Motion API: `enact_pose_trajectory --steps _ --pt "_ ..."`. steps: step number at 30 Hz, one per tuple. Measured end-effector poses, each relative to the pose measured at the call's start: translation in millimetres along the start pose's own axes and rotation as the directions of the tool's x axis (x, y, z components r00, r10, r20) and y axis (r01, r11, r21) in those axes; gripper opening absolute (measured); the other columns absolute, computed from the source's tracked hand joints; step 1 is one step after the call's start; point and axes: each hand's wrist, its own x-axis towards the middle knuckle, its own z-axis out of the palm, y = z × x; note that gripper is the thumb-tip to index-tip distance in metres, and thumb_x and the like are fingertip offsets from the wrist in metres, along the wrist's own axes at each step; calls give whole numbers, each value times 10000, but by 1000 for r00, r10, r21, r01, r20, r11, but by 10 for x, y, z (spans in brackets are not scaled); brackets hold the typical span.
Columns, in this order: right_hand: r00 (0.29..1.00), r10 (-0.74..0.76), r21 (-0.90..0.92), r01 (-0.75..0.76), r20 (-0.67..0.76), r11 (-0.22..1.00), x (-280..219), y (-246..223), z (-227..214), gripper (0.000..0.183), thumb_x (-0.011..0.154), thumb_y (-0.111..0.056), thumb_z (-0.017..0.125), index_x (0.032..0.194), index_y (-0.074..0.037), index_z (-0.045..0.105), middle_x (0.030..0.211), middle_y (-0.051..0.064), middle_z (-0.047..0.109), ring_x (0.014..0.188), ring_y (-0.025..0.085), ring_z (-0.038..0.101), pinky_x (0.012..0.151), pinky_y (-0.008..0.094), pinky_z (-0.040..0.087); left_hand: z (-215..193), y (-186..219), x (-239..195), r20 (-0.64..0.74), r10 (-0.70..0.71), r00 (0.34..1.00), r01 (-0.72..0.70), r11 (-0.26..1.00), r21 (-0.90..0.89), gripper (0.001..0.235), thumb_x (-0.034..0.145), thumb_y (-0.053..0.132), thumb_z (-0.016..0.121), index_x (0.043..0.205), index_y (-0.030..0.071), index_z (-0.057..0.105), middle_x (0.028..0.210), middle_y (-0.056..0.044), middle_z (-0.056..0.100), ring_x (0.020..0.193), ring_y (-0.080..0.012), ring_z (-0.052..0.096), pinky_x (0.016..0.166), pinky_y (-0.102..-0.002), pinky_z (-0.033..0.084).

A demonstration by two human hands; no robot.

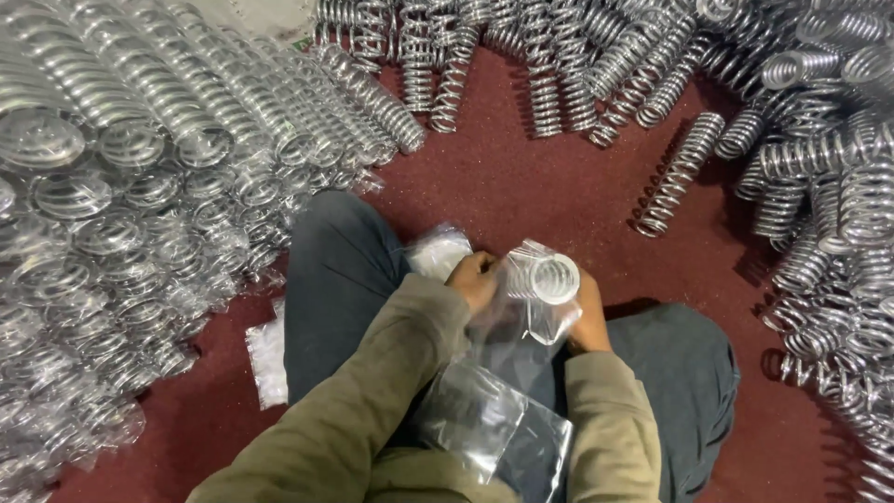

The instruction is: The person is picking up metal springs from a large pile and placing them individually into small plastic bags.

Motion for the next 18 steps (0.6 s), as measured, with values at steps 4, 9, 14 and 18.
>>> enact_pose_trajectory --steps 4,9,14,18 --pt "1000 17 -231 -22 -22 973 58 616 35 318 1010 -191 620 1164 86 642 1059 200 706 1046 239 635 989 376 481 49 -289 311 -17 17 1000 -9 931 364 275 993 330 618 1155 125 703 1168 -116 652 1149 -327 655 974 -490 558" --pt "999 12 -488 -32 -43 872 176 1474 122 465 1106 -271 490 1301 140 584 1184 156 710 1208 197 632 1174 297 407 -33 116 -55 -91 6 996 26 940 340 242 989 313 637 1113 106 627 1239 -129 556 1154 -369 633 986 -512 529" --pt "923 54 -51 -79 -381 996 306 1950 77 492 656 -77 851 1090 -68 619 868 124 720 748 218 727 640 332 562 -100 318 -513 43 500 865 -475 787 394 477 898 -35 586 1312 156 449 1186 -110 502 1199 -415 580 989 -502 522" --pt "951 86 -145 -134 -297 980 7 1559 158 528 683 -103 828 1159 -92 600 966 118 706 853 235 702 722 359 555 -81 419 -745 177 543 821 -571 764 301 440 924 73 554 1353 52 456 1217 -197 537 1224 -493 520 997 -582 471"
